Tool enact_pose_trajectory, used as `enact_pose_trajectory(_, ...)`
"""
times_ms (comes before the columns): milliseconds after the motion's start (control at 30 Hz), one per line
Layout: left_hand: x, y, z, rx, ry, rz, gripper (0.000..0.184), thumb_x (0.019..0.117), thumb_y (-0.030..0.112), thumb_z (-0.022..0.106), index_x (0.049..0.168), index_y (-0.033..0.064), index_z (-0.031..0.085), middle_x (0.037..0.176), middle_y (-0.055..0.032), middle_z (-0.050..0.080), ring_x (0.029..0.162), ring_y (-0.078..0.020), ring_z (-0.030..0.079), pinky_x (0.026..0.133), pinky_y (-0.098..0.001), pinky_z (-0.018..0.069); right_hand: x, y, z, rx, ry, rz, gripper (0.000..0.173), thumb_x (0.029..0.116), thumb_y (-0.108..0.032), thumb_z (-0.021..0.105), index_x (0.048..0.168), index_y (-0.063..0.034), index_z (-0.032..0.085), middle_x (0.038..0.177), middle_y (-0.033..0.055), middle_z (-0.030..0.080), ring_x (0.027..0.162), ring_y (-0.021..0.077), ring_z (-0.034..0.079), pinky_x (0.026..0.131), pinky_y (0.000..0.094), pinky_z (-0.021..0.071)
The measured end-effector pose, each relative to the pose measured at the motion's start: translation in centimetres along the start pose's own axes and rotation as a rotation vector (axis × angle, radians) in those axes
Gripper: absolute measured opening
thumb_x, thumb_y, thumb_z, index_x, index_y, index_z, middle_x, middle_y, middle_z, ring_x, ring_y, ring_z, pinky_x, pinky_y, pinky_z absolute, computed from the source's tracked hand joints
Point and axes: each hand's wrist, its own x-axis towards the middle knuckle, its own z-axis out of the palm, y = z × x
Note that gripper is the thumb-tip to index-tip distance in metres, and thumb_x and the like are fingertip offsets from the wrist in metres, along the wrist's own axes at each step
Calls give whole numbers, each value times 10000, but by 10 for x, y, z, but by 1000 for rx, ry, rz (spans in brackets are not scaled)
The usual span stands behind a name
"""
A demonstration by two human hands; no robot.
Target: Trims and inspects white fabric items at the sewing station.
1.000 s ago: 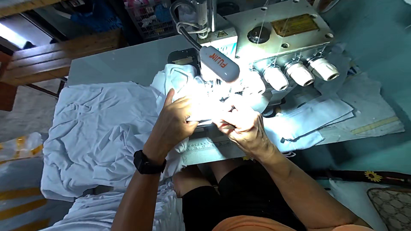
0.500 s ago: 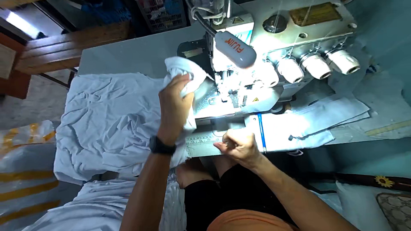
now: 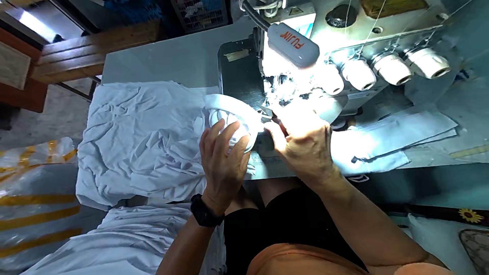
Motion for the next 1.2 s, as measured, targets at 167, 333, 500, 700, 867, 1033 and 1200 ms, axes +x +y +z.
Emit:
enact_pose_trajectory(167,14,3,-15,-662,-27,-220,75,857,-12,707,856,31,645,1248,-80,688,1224,-106,626,987,-251,547,1,5,-1,320,57,-20,167,962,-106,662,1011,25,753,889,137,717,799,141,672,722,232,525)
enact_pose_trajectory(333,17,-3,-27,-1394,-90,-804,166,939,126,622,910,274,691,846,79,709,747,-22,687,675,-242,602,-2,23,-9,623,36,-67,217,928,-118,698,1065,49,718,890,23,672,769,-72,565,722,72,476)
enact_pose_trajectory(500,17,-3,-25,-1487,-151,-867,125,996,170,573,967,256,659,867,62,709,769,-36,698,695,-250,608,-3,25,-11,627,11,-238,238,929,-150,707,1076,36,732,857,34,652,756,-47,536,693,85,446)
enact_pose_trajectory(700,20,2,-27,-1518,-76,-1028,188,1020,197,467,1036,223,652,901,16,712,795,-79,713,698,-283,617,-7,28,-10,602,64,-291,218,919,-146,727,1057,23,735,907,74,665,786,-17,586,696,99,487)
enact_pose_trajectory(867,18,8,-26,-1563,-131,-1015,193,1026,179,463,1041,221,651,909,21,711,821,-79,714,742,-294,618,-9,20,-4,569,103,-258,223,933,-132,718,1072,42,727,902,98,654,778,-5,586,702,99,483)
enact_pose_trajectory(1033,16,9,-23,-1558,-159,-972,172,1013,163,489,1041,223,648,920,35,711,836,-67,709,756,-288,614,-9,17,-5,561,102,-236,233,928,-144,723,1056,50,727,888,94,666,780,-9,581,714,100,476)
enact_pose_trajectory(1200,16,7,-24,-1483,-193,-941,174,996,144,513,1000,244,655,890,59,711,788,-41,701,698,-259,610,-8,15,-21,603,-1,-112,159,955,-94,680,1022,35,745,926,47,696,848,-29,610,789,106,498)
